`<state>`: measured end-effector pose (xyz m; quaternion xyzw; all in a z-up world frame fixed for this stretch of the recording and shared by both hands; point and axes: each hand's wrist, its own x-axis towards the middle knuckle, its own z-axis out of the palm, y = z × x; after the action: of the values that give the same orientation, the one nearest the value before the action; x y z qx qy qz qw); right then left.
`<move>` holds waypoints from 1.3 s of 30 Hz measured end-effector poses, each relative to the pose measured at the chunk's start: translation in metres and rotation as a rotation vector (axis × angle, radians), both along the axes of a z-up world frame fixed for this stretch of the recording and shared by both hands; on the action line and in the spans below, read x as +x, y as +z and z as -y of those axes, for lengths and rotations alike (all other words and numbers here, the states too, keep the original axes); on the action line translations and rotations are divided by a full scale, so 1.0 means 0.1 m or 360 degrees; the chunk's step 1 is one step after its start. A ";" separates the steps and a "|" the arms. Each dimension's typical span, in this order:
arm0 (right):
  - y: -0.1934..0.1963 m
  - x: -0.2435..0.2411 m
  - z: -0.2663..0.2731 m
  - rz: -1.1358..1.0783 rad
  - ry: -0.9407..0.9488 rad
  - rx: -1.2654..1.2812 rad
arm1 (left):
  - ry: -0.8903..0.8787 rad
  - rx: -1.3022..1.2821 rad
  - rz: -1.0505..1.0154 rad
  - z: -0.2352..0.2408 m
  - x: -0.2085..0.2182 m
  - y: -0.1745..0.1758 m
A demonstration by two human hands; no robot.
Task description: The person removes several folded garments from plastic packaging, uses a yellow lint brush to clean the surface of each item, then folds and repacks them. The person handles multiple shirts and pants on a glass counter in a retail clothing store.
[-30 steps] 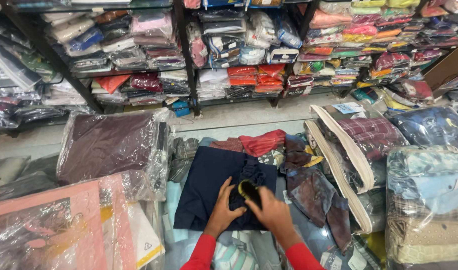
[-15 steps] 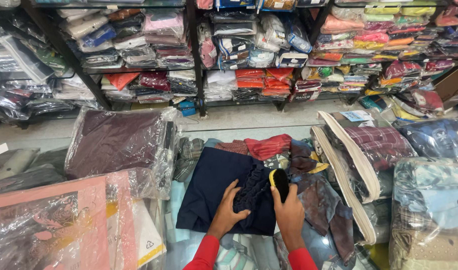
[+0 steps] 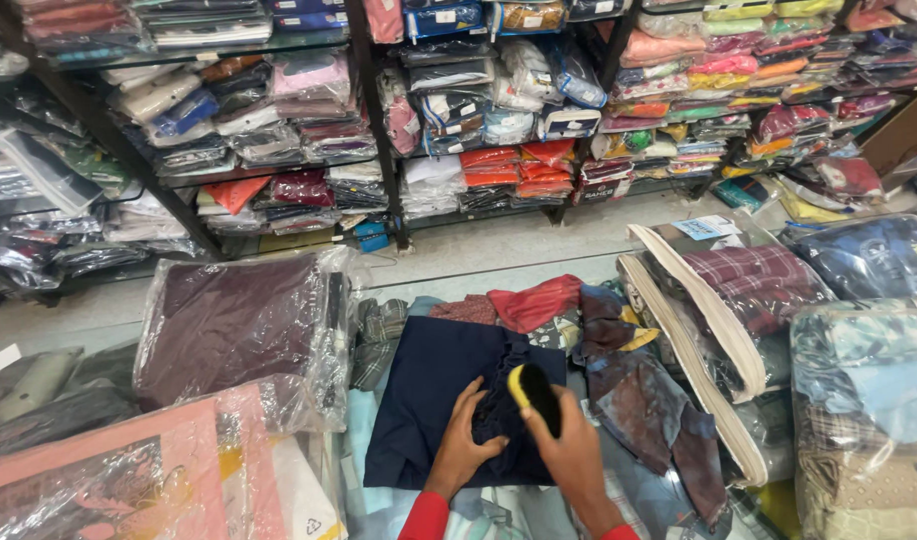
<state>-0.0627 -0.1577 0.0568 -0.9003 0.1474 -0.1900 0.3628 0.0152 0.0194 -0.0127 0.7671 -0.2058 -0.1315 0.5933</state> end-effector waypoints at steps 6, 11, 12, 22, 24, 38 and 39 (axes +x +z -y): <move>0.12 0.00 0.23 -0.0358 0.0450 -0.0498 | 0.0035 -0.0041 -0.0005 0.05 -0.03 -0.05; 0.12 0.06 0.26 -0.0027 -0.0066 -0.0149 | 0.0042 0.0022 0.0004 0.02 0.01 -0.02; 0.09 -0.01 0.25 -0.0141 0.0222 -0.0305 | 0.0034 0.0000 0.0001 0.03 -0.01 -0.02; -0.35 0.02 0.63 0.0004 -0.0293 0.0199 | 0.0235 0.0184 0.0149 0.10 -0.25 0.37; -0.43 -0.10 0.62 0.0003 -0.0196 0.0717 | 0.0284 0.0150 0.0206 0.09 -0.20 0.57; 0.00 0.13 0.37 -0.0010 0.0179 0.2910 | 0.1210 0.0674 0.0840 -1.19 0.38 2.09; -0.03 0.18 0.28 -0.0083 0.0163 0.2635 | 0.1231 0.0677 0.0833 -1.27 0.41 2.12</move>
<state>-0.0448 -0.1861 0.0538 -0.3518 0.2068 0.0177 0.9128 0.0563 0.1468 0.1991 0.8981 -0.0172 0.2550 0.3579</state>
